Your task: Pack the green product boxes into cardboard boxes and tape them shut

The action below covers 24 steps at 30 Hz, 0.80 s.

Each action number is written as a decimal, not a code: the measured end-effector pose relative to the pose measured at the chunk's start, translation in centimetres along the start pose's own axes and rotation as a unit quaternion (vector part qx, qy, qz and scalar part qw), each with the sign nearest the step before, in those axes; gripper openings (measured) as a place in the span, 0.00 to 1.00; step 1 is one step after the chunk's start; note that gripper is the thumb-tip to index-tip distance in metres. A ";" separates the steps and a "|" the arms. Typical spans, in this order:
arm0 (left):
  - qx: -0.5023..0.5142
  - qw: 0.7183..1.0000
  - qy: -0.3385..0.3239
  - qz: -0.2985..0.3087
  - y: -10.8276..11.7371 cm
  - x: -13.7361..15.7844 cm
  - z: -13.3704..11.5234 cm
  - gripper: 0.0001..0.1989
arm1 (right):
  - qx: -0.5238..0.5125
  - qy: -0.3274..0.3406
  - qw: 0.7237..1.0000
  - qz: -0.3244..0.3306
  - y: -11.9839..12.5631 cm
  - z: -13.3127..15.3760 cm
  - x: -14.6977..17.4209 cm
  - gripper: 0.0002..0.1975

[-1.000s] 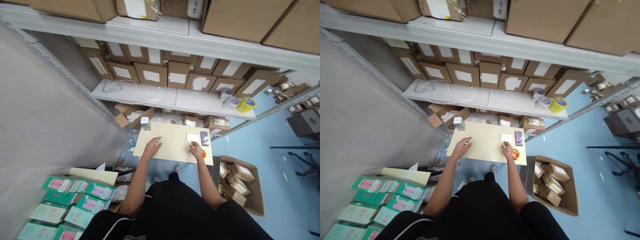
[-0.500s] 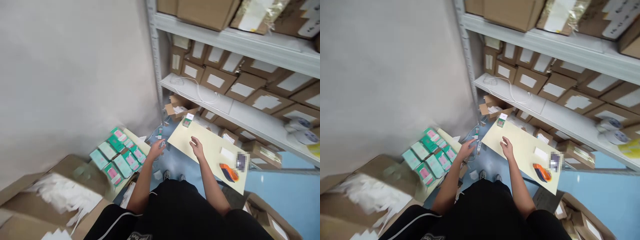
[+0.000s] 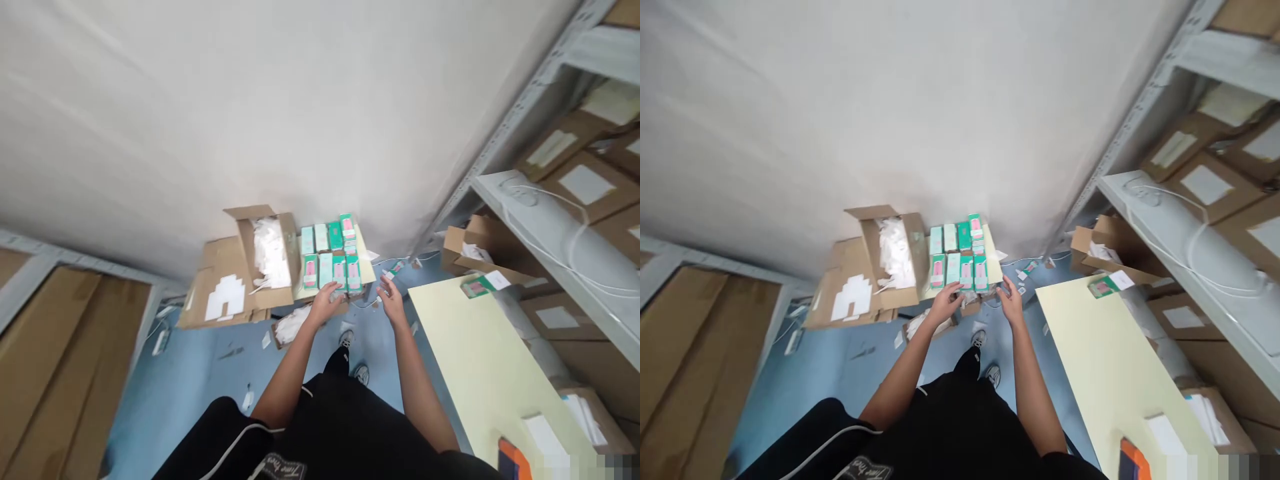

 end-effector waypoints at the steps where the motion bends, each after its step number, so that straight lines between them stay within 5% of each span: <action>1: -0.006 1.000 0.006 -0.005 0.7 1.2 0.5 0.20 | -0.006 -0.003 1.000 0.017 -1.7 -0.3 0.4 0.39; 7: 0.008 0.998 0.028 -0.058 5.8 6.1 2.7 0.20 | -0.015 -0.013 0.996 0.091 -10.1 0.3 2.4 0.39; 13: 0.052 0.993 0.034 -0.096 12.4 9.3 7.1 0.26 | 0.028 0.033 0.991 0.125 -18.8 3.6 1.0 0.38; 19: 0.105 0.984 0.028 -0.143 22.5 13.5 15.3 0.26 | 0.038 0.050 0.990 0.125 -33.5 5.5 1.1 0.38; 24: 0.155 0.964 0.086 -0.200 31.3 17.0 24.0 0.26 | 0.070 0.072 0.983 0.152 -46.4 6.0 2.1 0.36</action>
Point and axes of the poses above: each hand's wrist, its own x-axis away from the middle knuckle, its own y-axis out of the back of the hand, z = x × y, the point moved 4 cm from there along -x, towards the middle knuckle, and after that the axes turned 6 degrees about z, right-handed, at the moved point
